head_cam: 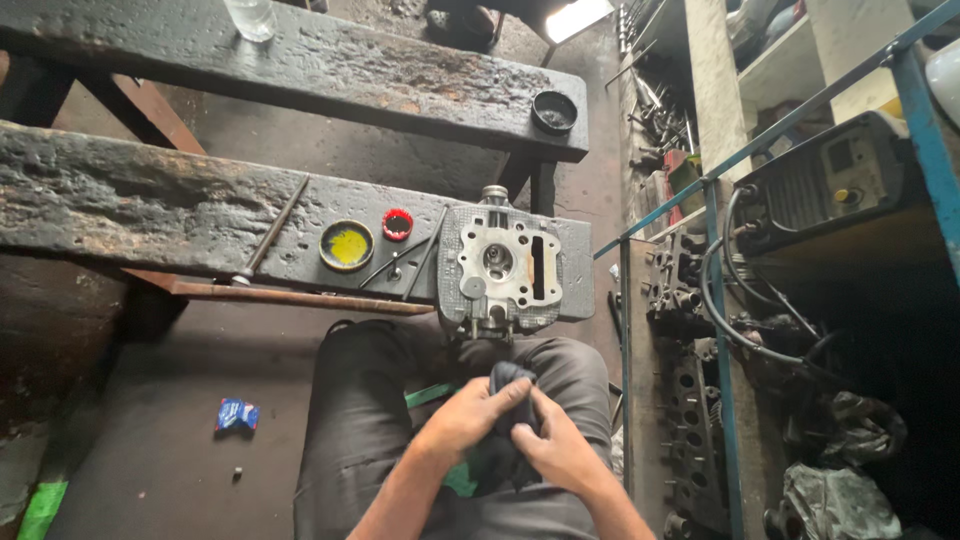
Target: The person sits on the floor and cleans a disassembled engine cylinder head using a rag and a small metal tool. They wipe the surface and internal holes, then use the tool to scrape or clean specific areas before wiping again.
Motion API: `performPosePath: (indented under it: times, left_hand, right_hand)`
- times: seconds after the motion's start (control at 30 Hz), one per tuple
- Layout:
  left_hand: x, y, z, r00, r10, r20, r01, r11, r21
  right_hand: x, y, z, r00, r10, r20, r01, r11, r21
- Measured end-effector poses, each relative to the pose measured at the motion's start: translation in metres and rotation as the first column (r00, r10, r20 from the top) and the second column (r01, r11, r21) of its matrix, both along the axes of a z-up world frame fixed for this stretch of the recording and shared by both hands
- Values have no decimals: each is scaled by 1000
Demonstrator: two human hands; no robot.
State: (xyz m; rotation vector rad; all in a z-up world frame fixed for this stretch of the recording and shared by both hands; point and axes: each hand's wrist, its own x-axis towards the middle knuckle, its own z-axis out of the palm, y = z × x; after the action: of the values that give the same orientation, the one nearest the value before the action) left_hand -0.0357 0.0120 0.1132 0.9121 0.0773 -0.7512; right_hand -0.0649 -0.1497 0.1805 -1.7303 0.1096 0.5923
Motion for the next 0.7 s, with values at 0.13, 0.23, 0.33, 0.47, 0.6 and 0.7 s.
performPosePath:
  times: [0.13, 0.23, 0.33, 0.47, 0.6, 0.7]
  left_hand:
    - [0, -1, 5, 986, 169, 3, -167, 972, 166]
    - [-1, -3, 20, 943, 329, 38, -315, 855, 412]
    - [3, 4, 32, 845, 511, 158, -485, 608, 629]
    - [9, 16, 34, 807, 572, 146, -526, 586, 617]
    - [10, 14, 34, 890, 444, 107, -455, 845, 282]
    - [35, 4, 21, 883, 440, -166, -443, 897, 20]
  right_hand:
    - [1, 0, 28, 979, 182, 88, -156, 956, -248]
    - [2, -1, 46, 965, 262, -4, -240, 880, -411]
    - [-2, -7, 48, 961, 198, 191, -150, 959, -239]
    - [-5, -45, 34, 928, 280, 245, -181, 915, -361]
    - [-4, -77, 10, 960, -270, 78, 233, 920, 314]
    - [-1, -74, 23, 877, -471, -93, 449, 734, 510]
